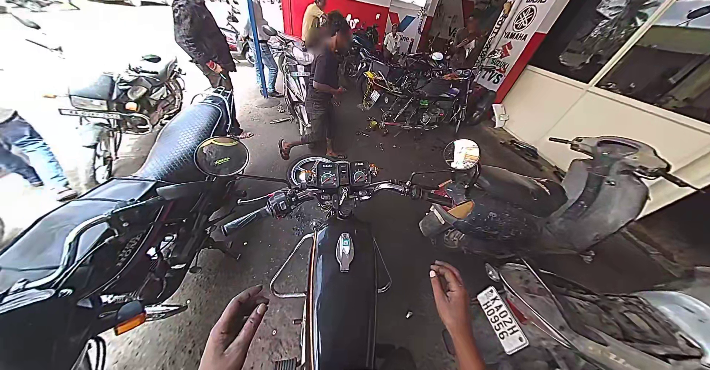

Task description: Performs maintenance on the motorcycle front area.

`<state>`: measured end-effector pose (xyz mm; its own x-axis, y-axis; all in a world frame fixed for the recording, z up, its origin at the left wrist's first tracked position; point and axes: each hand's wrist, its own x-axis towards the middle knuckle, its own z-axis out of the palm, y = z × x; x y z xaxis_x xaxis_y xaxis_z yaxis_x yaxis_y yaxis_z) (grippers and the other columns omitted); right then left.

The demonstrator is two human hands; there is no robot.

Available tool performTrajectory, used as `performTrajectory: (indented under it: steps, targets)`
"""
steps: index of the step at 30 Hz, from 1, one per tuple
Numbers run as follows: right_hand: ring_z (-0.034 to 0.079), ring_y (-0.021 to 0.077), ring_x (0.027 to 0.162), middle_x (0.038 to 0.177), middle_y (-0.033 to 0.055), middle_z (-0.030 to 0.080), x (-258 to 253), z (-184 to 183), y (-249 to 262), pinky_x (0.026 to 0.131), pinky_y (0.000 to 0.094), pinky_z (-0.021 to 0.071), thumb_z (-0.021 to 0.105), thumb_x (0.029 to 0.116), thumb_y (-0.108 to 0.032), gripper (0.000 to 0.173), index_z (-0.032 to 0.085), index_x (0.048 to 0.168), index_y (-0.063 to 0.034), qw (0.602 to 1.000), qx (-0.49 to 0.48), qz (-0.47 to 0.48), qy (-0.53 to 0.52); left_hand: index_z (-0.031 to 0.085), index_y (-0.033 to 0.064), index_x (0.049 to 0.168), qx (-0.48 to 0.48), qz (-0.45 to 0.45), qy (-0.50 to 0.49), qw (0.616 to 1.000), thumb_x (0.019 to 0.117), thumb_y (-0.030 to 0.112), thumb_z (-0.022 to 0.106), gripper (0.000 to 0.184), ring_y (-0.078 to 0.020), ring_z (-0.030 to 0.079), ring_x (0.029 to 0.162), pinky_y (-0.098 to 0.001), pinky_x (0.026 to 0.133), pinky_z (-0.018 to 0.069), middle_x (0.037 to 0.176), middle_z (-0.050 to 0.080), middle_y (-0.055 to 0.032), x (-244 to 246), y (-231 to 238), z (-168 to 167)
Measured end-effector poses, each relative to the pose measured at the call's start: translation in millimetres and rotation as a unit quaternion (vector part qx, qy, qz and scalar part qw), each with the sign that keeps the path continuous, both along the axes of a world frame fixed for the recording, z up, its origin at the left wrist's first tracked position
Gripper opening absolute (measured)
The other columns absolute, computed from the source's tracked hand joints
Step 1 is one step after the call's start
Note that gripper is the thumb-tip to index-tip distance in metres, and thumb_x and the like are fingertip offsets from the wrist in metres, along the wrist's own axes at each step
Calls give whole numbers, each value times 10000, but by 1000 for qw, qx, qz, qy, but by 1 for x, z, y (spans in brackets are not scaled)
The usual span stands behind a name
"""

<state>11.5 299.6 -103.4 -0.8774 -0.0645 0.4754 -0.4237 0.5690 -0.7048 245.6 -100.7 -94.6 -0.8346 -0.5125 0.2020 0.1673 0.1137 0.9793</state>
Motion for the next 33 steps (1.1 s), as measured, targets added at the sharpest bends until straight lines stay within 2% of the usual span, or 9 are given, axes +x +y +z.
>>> performTrajectory:
  steps: [3, 7, 12, 16, 19, 21, 23, 26, 33]
  targets:
    - [685, 194, 1078, 1255, 187, 670, -1, 4, -2, 810, 290, 592, 605, 941, -199, 264, 747, 1031, 6, 1000, 7, 8, -6, 523, -36, 1339, -26, 35, -25, 999, 996, 127, 610, 390, -130, 706, 985, -336, 894, 598, 1100, 707, -68, 7, -13, 1]
    - [687, 187, 1074, 1242, 184, 678, -4, 4, -11, 804, 285, 594, 610, 941, -195, 260, 747, 1029, 8, 999, 2, 37, -18, 585, 36, 1348, -185, 69, -69, 978, 976, 414, 599, 530, -133, 700, 1057, -323, 884, 601, 1186, 706, -97, -13, -44, 6]
    - [680, 153, 1085, 1232, 173, 683, -14, 18, -39, 832, 256, 583, 597, 964, -182, 253, 744, 1043, 9, 992, -17, 115, -40, 629, 64, 1318, -423, 101, -118, 893, 925, 469, 561, 568, -381, 579, 1244, -552, 1037, 459, 1318, 624, -196, -75, -103, 16]
    - [677, 142, 1091, 1214, 168, 690, -36, 36, -89, 864, 235, 572, 586, 986, -179, 256, 747, 1058, 6, 979, -9, 202, -9, 489, 103, 1494, -494, 42, -261, 829, 855, 490, 747, 791, -410, 416, 1442, -613, 1182, 295, 1511, 500, -196, -137, -143, 21]
    - [690, 152, 1021, 1177, 142, 703, -65, 41, -145, 873, 282, 578, 574, 998, -203, 263, 749, 1055, -15, 970, 35, 243, -5, 386, 117, 1572, -473, 15, -391, 789, 829, 568, 764, 948, -406, 348, 1489, -697, 1159, 248, 1580, 428, -186, -173, -150, 38]
    - [692, 195, 1030, 1167, 127, 709, -94, 45, -186, 917, 372, 567, 548, 1009, -240, 295, 741, 1097, -35, 969, 90, 229, -38, 326, 146, 1605, -452, 0, -447, 772, 802, 636, 745, 1029, -380, 327, 1506, -708, 1116, 310, 1617, 386, -149, -193, -152, 46]
    - [685, 238, 1073, 1213, 123, 696, -129, 51, -224, 958, 435, 546, 514, 1032, -292, 347, 704, 1214, -66, 963, 173, 185, -94, 376, 184, 1585, -450, -4, -468, 761, 778, 629, 755, 996, -346, 370, 1488, -661, 1077, 407, 1602, 418, -105, -204, -153, 47]
    - [631, 316, 1223, 1355, 162, 629, -183, 54, -268, 1032, 517, 500, 466, 1062, -396, 463, 612, 1357, -70, 926, 306, 126, -183, 429, 220, 1560, -454, 8, -473, 755, 766, 608, 750, 939, -307, 382, 1486, -614, 1071, 436, 1594, 443, -56, -208, -149, 48]
    - [628, 330, 1252, 1297, 171, 677, -228, 82, -310, 1015, 594, 487, 448, 1030, -468, 517, 699, 1204, -51, 790, 518, 117, -307, 470, 257, 1535, -468, 33, -473, 746, 749, 593, 738, 896, -285, 400, 1476, -572, 1057, 461, 1579, 468, -13, -217, -152, 43]
